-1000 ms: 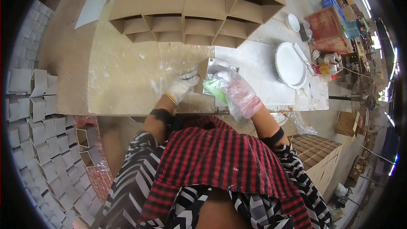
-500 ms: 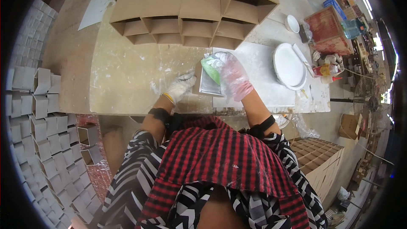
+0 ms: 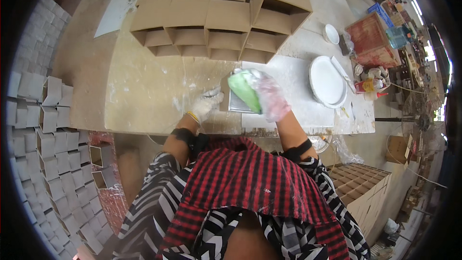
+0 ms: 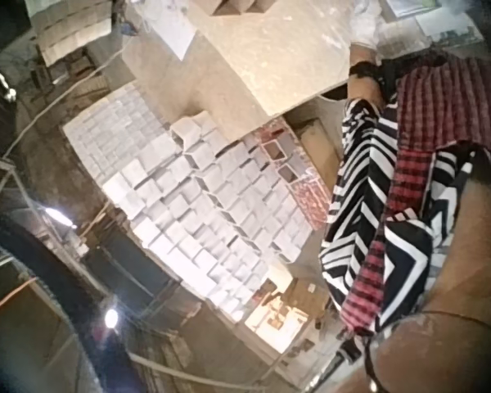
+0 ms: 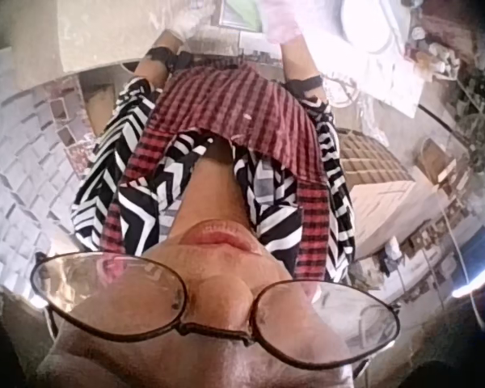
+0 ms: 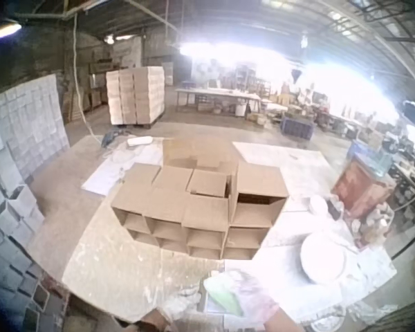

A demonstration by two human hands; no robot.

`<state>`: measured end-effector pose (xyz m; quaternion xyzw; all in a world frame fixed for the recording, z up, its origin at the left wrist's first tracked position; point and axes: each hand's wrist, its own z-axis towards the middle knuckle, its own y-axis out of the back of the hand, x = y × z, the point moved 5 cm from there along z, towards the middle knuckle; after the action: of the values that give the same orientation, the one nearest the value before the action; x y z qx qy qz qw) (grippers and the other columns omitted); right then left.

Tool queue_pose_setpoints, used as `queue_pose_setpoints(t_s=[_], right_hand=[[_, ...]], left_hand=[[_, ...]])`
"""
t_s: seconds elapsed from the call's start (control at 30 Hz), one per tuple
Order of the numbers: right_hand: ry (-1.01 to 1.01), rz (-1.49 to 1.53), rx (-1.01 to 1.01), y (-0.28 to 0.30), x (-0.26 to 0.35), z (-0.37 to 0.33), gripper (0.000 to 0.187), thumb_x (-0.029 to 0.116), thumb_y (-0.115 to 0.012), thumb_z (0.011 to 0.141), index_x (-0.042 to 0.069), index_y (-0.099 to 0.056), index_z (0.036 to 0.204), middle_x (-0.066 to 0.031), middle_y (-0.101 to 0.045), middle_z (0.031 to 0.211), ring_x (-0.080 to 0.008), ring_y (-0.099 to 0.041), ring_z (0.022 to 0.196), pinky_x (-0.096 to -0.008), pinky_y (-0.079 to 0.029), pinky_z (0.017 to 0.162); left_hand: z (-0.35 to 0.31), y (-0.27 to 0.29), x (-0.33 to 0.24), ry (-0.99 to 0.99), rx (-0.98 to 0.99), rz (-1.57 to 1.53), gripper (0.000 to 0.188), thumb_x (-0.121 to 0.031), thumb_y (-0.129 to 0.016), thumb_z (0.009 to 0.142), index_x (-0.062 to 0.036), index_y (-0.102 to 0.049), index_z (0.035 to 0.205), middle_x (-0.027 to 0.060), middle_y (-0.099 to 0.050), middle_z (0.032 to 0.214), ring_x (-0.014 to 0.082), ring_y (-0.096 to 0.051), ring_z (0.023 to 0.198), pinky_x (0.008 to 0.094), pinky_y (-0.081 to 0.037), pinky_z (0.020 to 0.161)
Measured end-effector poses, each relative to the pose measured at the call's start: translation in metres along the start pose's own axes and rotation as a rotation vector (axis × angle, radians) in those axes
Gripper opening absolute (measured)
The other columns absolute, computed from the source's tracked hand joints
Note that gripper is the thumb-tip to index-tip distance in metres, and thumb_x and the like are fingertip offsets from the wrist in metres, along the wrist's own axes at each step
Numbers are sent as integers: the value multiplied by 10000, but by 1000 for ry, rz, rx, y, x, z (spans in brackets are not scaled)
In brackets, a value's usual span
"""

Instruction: The recorder applies a white substance from a bowl onto cardboard boxes and wipes them with a sponge to ensure even coverage.

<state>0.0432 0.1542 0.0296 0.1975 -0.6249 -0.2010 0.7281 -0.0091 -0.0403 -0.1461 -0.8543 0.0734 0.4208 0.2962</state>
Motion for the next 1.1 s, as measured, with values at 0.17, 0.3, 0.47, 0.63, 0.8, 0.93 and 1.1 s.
queue_pose_setpoints(t_s=[0.17,0.3,0.47,0.63,0.8,0.93,1.1], right_hand=[[-323,1388,-197,40,-34,-42,365,298,-528,1032,27,-585,1269,-126,-686,1118,-279,-674,902,-359,-562,770],[-354,1497,-449,72,-58,-70,371,314,-550,1032,15,-586,1248,-105,-690,1045,-243,-666,788,-338,-553,645],[-465,462,-423,89,-81,-93,314,247,-555,1040,8,-585,1241,-103,-671,1102,-223,-658,918,-294,-548,763],[-275,650,-425,90,-95,-64,301,138,-556,1005,7,-579,1276,-113,-629,1238,-238,-611,1122,-300,-485,986],[-103,118,-88,72,-72,7,355,65,-575,951,41,-574,1305,-139,-628,1297,-276,-592,1196,-338,-446,1050],[101,-722,125,54,-42,32,351,123,-542,989,15,-561,1322,-147,-613,1328,-266,-584,1217,-336,-431,1086],[-269,-462,189,64,-55,-29,335,186,-466,1020,54,-623,1286,-160,-606,1329,-273,-563,1241,-352,-445,1077]], left_hand=[[-16,-48,-48,-71,124,-367,448,-73,-693,943,13,-580,1368,62,-682,1239,175,-661,1072,296,-530,928],[-39,-100,-106,-495,45,629,428,-144,-692,926,-43,-616,1335,122,-695,1223,258,-678,1087,353,-534,937],[-43,-171,-94,-638,135,1597,485,-273,-636,919,-120,-578,1376,110,-657,1089,332,-659,956,429,-536,856],[-40,-190,-65,-704,258,1929,500,-345,-609,907,-144,-580,1364,82,-616,1078,311,-607,1033,465,-467,988],[-58,-152,-72,-995,22,1903,551,-449,-553,926,-166,-542,1399,59,-572,1286,288,-432,1360,487,-193,1234],[-54,-129,-54,-828,-4,2164,560,-491,-503,965,-196,-500,1441,25,-519,1432,245,-290,1484,480,-108,1267],[-45,-127,-42,-944,-247,3122,577,-485,-492,968,-189,-481,1463,36,-496,1472,246,-300,1483,487,-112,1263]])
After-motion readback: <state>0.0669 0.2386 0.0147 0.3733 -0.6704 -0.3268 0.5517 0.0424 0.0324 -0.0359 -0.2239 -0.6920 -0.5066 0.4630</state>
